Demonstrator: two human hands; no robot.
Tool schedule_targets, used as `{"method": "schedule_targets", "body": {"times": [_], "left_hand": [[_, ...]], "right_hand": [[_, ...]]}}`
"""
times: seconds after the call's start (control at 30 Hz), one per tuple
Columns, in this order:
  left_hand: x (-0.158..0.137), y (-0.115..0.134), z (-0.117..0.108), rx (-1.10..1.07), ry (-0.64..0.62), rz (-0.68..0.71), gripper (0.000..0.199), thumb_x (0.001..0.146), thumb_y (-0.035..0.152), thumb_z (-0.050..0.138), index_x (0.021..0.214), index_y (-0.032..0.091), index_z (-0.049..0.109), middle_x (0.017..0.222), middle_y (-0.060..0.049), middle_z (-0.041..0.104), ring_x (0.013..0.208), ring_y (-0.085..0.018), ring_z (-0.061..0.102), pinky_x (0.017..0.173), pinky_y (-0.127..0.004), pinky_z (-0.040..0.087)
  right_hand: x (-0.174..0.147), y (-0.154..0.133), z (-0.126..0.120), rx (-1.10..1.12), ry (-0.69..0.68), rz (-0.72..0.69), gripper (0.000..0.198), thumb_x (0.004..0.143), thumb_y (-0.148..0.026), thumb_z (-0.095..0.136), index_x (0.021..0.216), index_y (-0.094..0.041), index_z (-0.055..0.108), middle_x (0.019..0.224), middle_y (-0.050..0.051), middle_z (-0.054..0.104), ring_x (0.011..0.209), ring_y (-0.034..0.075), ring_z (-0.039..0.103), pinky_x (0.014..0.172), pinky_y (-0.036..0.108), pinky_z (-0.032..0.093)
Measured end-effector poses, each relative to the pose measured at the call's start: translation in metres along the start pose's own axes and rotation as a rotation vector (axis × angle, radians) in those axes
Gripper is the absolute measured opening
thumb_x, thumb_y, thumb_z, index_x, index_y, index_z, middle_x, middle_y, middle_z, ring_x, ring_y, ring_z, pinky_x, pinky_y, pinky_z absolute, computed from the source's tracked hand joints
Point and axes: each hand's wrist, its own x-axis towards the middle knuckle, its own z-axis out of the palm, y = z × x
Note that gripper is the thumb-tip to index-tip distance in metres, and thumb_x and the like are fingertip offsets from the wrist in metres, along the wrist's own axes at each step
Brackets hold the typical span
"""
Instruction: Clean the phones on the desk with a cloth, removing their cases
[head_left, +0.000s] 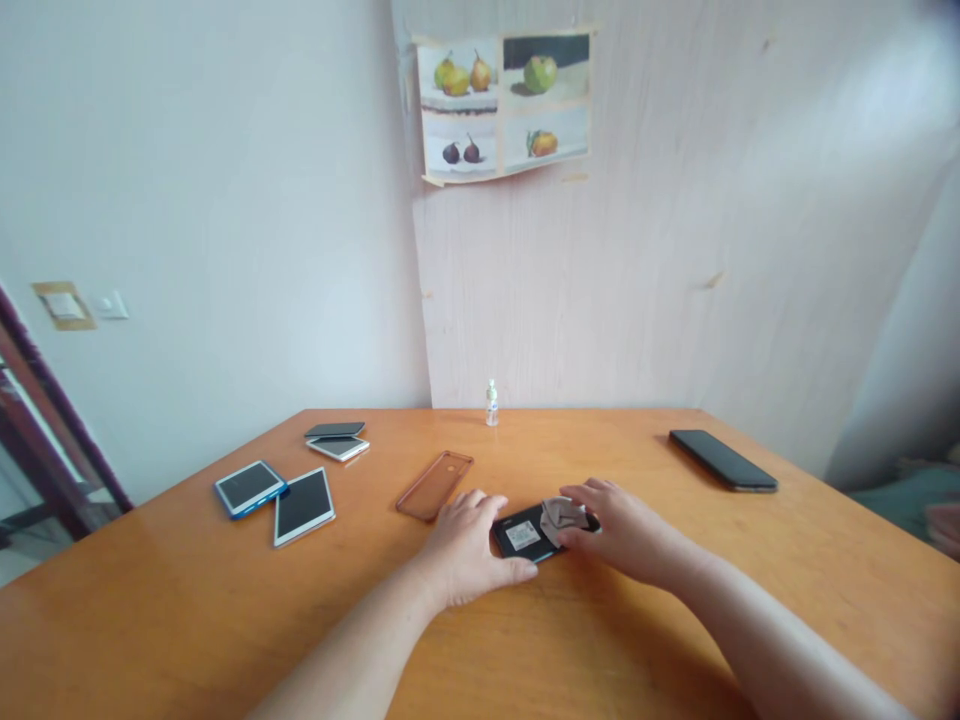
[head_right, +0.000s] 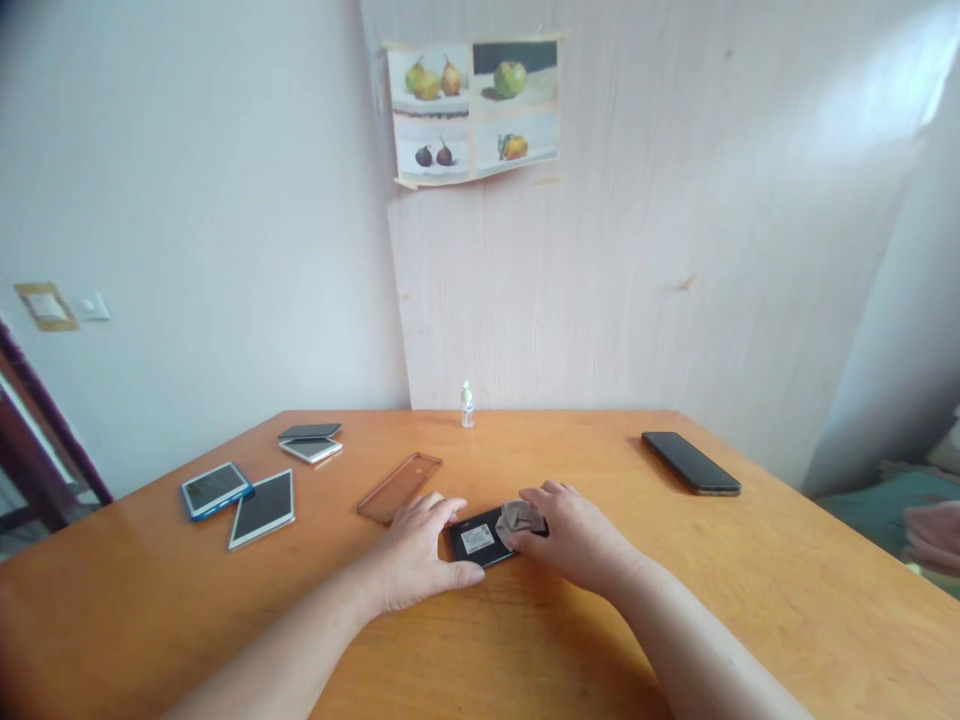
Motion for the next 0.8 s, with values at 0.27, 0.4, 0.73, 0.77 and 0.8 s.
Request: {"method": "schedule_targets", "body": {"times": [0.27,0.4,0.73,0.77,0.8], "left_hand": [[-0.001,0.001,-0.005,0.057,-0.032,0.013,0.059,0.064,0.060,0.071,0.111,0.027,0.063,0.107,-0.006,0.058,0.106,-0.030,0.055,0.090,-0.039,0.045],[0.000,0.003,-0.007,0.050,-0.039,0.017,0.055,0.063,0.059,0.072,0.108,0.027,0.065,0.104,-0.006,0.058,0.101,-0.028,0.056,0.086,-0.037,0.046],[0.001,0.000,0.000,0.063,0.012,0.015,0.060,0.059,0.065,0.072,0.104,0.027,0.066,0.101,-0.006,0.058,0.099,-0.028,0.056,0.083,-0.037,0.045],[0.001,0.000,0.001,0.066,0.018,0.009,0.061,0.058,0.066,0.072,0.103,0.026,0.066,0.101,-0.006,0.058,0.098,-0.029,0.056,0.082,-0.037,0.045],[0.002,0.000,0.002,0.070,0.024,0.003,0.062,0.057,0.067,0.073,0.102,0.026,0.066,0.100,-0.007,0.058,0.098,-0.029,0.056,0.082,-0.037,0.045]], "right_hand": [[0.009,0.000,0.021,0.342,0.143,0.113,0.016,0.083,-0.033,0.056,0.081,-0.021,0.067,0.076,0.003,0.065,0.072,0.017,0.058,0.067,0.028,0.042],[0.012,0.007,0.026,0.768,0.213,0.275,0.026,0.081,-0.043,0.057,0.092,-0.020,0.060,0.067,-0.001,0.061,0.059,0.015,0.054,0.056,0.026,0.040],[0.012,0.020,0.032,0.016,0.202,0.182,0.020,0.086,-0.031,0.049,0.087,-0.023,0.068,0.084,0.003,0.061,0.074,0.017,0.060,0.069,0.028,0.043],[0.011,0.019,0.030,-0.016,0.182,0.170,0.023,0.087,-0.030,0.047,0.089,-0.024,0.069,0.086,0.004,0.061,0.076,0.017,0.061,0.070,0.028,0.043],[0.010,0.016,0.029,-0.041,0.161,0.152,0.025,0.089,-0.030,0.046,0.092,-0.024,0.070,0.088,0.004,0.061,0.078,0.017,0.061,0.072,0.028,0.043]]}}
